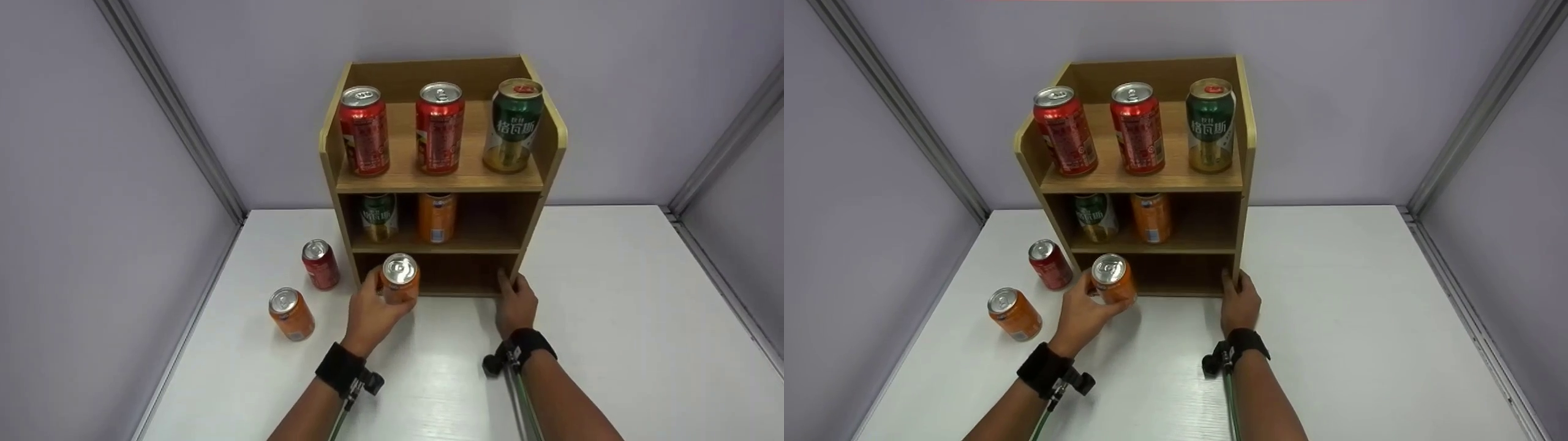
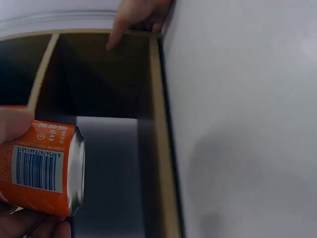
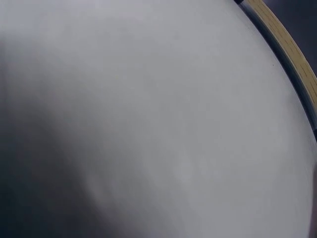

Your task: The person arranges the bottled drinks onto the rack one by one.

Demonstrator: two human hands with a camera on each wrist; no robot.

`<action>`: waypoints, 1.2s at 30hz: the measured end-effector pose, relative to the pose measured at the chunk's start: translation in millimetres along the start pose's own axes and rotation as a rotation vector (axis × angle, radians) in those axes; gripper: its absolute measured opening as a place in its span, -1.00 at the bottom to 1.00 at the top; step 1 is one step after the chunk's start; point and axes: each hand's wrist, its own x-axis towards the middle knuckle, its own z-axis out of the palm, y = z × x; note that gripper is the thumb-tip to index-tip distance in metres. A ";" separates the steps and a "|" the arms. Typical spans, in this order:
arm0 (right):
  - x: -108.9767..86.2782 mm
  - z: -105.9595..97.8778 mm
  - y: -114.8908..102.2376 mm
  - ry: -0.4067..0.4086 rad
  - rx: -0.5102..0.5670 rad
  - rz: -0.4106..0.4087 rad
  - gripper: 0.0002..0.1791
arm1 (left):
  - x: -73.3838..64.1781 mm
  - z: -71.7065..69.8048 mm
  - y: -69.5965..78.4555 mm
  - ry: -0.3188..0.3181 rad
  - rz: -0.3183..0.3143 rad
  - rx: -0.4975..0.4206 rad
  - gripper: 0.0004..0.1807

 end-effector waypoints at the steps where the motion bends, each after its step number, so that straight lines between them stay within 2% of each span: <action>1: -0.5 -0.4 -0.4 0.000 -0.001 0.003 -0.13 | 1.8 1.2 5.0 -0.001 0.020 0.007 -0.13; 8: -4.2 -4.4 -4.6 0.002 -0.003 0.003 -0.11 | 10.7 11.2 35.5 -0.003 0.149 0.015 -0.23; 14: -2.6 -2.9 -2.4 0.003 -0.004 0.001 -0.12 | 19.1 24.6 57.4 -0.010 0.204 0.011 -0.19; 21: -0.2 -0.1 0.3 0.022 -0.068 -0.032 -0.18 | 29.3 41.0 79.2 -0.045 0.200 0.012 -0.10; 26: -1.3 -1.0 -4.8 0.016 -0.041 -0.025 -0.15 | 38.5 52.2 92.0 -0.073 0.215 0.018 -0.08; 30: -0.7 -0.8 -5.8 -0.008 -0.015 0.008 -0.12 | 44.7 57.3 101.5 -0.093 0.219 -0.011 -0.09; 33: 0.5 -0.7 -5.1 -0.019 -0.005 0.026 -0.11 | 49.3 59.8 108.1 -0.116 0.200 -0.037 -0.08; 36: 0.9 -1.3 -4.9 -0.015 -0.007 0.026 -0.12 | 54.8 62.3 115.1 -0.142 0.154 -0.048 -0.07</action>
